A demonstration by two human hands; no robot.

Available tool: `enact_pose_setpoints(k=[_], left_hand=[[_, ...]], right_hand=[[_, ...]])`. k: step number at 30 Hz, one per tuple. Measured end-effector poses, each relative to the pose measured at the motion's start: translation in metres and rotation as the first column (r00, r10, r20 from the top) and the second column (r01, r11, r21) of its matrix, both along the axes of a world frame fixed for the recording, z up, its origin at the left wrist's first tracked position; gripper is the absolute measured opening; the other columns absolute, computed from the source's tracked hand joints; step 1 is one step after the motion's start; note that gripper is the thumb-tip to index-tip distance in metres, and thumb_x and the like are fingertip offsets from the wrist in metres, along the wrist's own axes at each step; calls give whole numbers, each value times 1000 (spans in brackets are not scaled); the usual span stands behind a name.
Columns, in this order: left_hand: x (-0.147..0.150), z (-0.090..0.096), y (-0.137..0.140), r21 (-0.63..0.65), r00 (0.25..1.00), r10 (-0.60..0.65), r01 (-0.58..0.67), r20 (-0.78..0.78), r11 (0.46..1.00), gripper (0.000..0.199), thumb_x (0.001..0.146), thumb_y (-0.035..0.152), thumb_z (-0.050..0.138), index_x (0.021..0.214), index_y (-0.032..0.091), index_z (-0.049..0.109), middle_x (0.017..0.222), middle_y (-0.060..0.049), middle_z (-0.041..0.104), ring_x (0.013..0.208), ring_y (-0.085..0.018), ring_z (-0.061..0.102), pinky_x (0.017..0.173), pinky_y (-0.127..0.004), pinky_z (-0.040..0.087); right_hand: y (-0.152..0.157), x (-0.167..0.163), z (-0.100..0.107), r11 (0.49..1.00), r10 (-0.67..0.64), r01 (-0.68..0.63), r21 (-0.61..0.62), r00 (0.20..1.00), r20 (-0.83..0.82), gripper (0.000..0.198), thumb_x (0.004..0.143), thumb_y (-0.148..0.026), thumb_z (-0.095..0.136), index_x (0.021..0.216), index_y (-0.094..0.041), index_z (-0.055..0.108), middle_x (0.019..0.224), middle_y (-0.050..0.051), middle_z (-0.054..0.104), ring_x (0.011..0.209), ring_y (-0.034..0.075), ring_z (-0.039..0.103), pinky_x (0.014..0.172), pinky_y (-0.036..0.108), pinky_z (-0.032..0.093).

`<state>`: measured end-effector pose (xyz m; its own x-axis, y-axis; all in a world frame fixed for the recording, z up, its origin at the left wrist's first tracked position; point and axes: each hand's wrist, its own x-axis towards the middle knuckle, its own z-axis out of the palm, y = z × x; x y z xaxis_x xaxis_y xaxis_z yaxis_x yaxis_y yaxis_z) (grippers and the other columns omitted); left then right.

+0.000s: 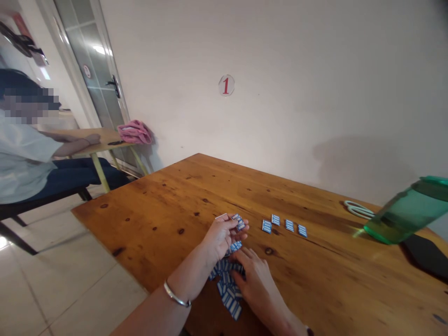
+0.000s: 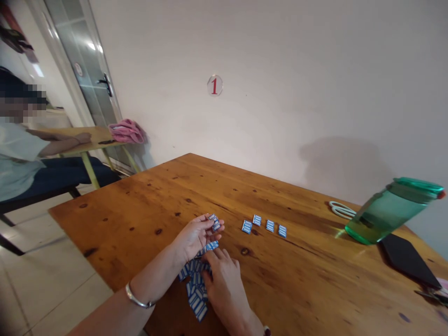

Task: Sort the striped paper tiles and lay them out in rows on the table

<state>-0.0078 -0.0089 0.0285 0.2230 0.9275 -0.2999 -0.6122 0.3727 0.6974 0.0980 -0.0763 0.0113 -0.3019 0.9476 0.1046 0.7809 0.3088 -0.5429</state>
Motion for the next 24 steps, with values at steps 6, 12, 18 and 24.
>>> enact_pose_setpoints(k=[6, 12, 18, 24], left_hand=[[4, -2, -1, 57, 995, 20, -15, -94, 998, 13, 73, 1, 51, 75, 14, 51, 74, -8, 69, 63, -15, 65, 53, -24, 51], [10, -3, -8, 151, 975, -6, 41, -224, 988, 7, 68, 12, 63, 72, 13, 57, 70, -7, 69, 61, -16, 65, 53, -23, 49], [18, -3, -13, 132, 963, -76, 113, -258, 985, 10, 65, 15, 63, 74, 15, 59, 66, -3, 68, 60, -17, 64, 55, -25, 48], [20, -1, -17, 135, 937, -101, 154, -336, 979, 5, 63, 17, 65, 65, 14, 61, 62, -3, 67, 55, -15, 62, 54, -24, 46]], right_hand=[[6, 9, -9, 997, -67, 43, -68, 912, -406, 11, 73, -19, 52, 63, -19, 57, 65, 0, 58, 62, 14, 50, 60, 23, 36], [14, 26, -6, 955, -281, 70, -290, 533, -798, 30, 71, -45, 59, 63, -16, 59, 54, -2, 54, 50, 11, 45, 48, 22, 33], [13, 31, 10, 952, -306, 82, -296, 332, -892, 28, 70, -42, 61, 81, -17, 69, 79, 6, 68, 77, 21, 60, 77, 33, 44], [15, 34, 6, 937, -348, 149, -315, 358, -867, 28, 67, -43, 64, 75, -17, 69, 78, 6, 69, 76, 23, 61, 75, 35, 46]])
